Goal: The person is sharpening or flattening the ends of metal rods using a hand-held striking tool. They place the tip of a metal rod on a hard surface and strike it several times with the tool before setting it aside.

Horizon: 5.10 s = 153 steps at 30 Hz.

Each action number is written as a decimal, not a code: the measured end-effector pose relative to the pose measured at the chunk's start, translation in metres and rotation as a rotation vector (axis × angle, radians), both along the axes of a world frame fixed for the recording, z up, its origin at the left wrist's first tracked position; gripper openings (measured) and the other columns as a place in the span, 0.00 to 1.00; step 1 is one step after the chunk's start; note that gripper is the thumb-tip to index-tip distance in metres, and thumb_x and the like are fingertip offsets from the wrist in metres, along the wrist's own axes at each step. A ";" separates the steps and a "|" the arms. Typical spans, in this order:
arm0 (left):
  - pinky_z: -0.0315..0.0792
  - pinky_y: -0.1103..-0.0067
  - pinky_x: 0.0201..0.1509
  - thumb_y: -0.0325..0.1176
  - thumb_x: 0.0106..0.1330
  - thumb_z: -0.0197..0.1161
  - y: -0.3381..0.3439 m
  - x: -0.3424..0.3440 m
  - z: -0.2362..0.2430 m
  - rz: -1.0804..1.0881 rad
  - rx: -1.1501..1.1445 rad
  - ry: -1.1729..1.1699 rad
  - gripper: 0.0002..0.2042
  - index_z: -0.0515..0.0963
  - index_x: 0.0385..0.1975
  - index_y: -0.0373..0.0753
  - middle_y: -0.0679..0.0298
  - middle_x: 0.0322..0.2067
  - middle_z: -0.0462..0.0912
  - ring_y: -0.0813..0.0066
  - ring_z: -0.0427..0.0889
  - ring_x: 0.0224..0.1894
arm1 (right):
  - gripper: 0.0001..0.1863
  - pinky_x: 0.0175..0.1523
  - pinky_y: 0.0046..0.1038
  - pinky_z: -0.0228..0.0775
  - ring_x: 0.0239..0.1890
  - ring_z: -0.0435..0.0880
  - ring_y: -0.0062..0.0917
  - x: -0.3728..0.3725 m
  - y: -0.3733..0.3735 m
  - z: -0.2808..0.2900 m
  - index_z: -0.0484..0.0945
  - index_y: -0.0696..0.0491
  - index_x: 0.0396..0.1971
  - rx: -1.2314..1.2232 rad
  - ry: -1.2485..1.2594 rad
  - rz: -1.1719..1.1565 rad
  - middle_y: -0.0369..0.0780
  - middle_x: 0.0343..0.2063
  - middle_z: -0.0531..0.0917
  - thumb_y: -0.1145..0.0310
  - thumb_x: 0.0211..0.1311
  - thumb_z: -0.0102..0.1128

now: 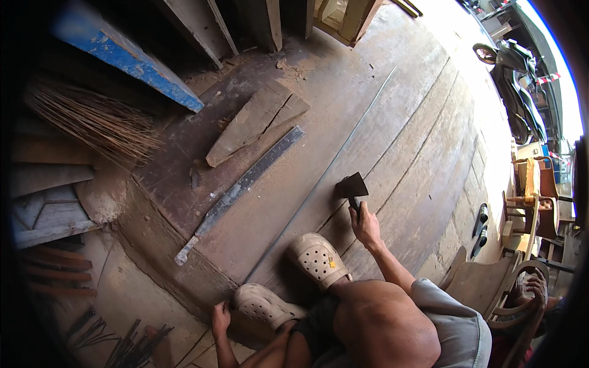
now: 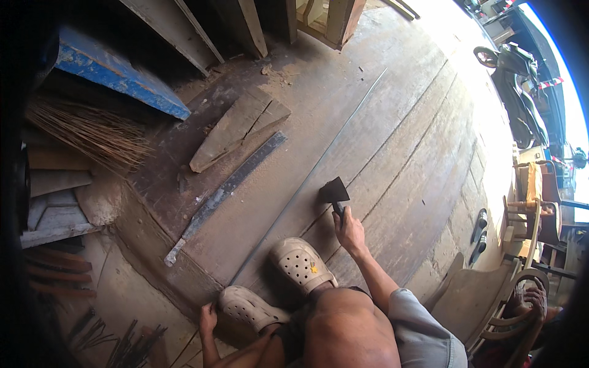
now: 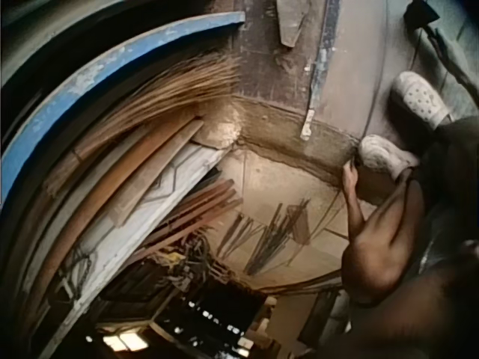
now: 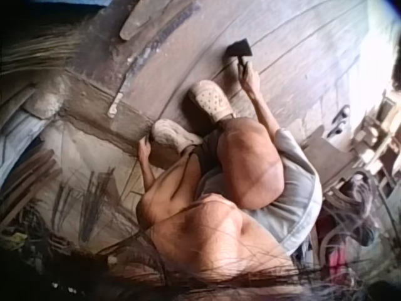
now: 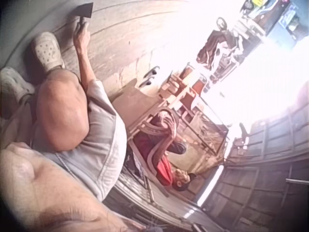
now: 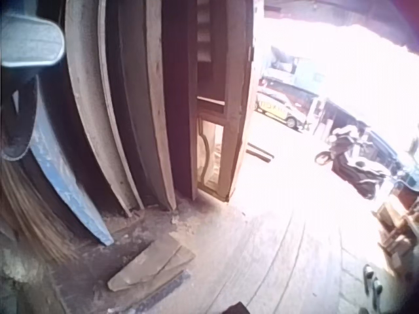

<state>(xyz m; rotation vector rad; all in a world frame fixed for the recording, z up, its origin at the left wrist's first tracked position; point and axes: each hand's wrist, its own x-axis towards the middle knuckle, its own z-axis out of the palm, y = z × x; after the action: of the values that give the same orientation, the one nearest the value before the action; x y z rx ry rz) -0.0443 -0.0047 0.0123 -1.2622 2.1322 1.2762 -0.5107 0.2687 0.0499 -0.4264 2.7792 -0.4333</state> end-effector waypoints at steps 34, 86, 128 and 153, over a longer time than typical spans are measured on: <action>0.74 0.67 0.48 0.26 0.63 0.53 -0.002 -0.001 0.009 -0.003 0.111 -0.092 0.13 0.78 0.44 0.28 0.40 0.41 0.81 0.47 0.82 0.47 | 0.19 0.32 0.52 0.69 0.28 0.79 0.59 -0.015 -0.010 0.028 0.67 0.58 0.36 0.017 -0.133 -0.001 0.60 0.21 0.78 0.54 0.70 0.52; 0.72 0.63 0.51 0.23 0.57 0.54 0.009 -0.011 0.014 0.101 -0.036 -0.158 0.14 0.80 0.43 0.28 0.40 0.42 0.81 0.43 0.79 0.46 | 0.18 0.34 0.55 0.69 0.31 0.78 0.62 -0.027 0.023 0.013 0.66 0.58 0.39 0.020 -0.030 -0.151 0.63 0.25 0.79 0.56 0.70 0.50; 0.73 0.66 0.38 0.24 0.57 0.53 0.006 0.002 -0.005 -0.022 -0.049 -0.132 0.10 0.75 0.35 0.24 0.34 0.32 0.75 0.41 0.81 0.39 | 0.21 0.33 0.50 0.73 0.28 0.82 0.56 -0.261 0.000 -0.031 0.69 0.59 0.36 -0.042 0.254 -0.170 0.60 0.24 0.80 0.52 0.71 0.48; 0.69 0.70 0.35 0.41 0.72 0.52 -0.011 0.097 -0.004 0.127 0.102 -0.119 0.18 0.73 0.30 0.28 0.52 0.21 0.75 0.68 0.72 0.26 | 0.19 0.34 0.54 0.67 0.32 0.76 0.64 -0.035 0.065 0.005 0.64 0.59 0.37 -0.047 0.029 -0.206 0.63 0.24 0.78 0.56 0.70 0.52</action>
<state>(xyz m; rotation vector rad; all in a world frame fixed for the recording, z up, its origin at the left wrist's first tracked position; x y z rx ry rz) 0.0529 -0.0155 0.0079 -1.4124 1.9073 1.3085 -0.5461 0.3332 0.0551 -0.1582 2.8570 -0.5444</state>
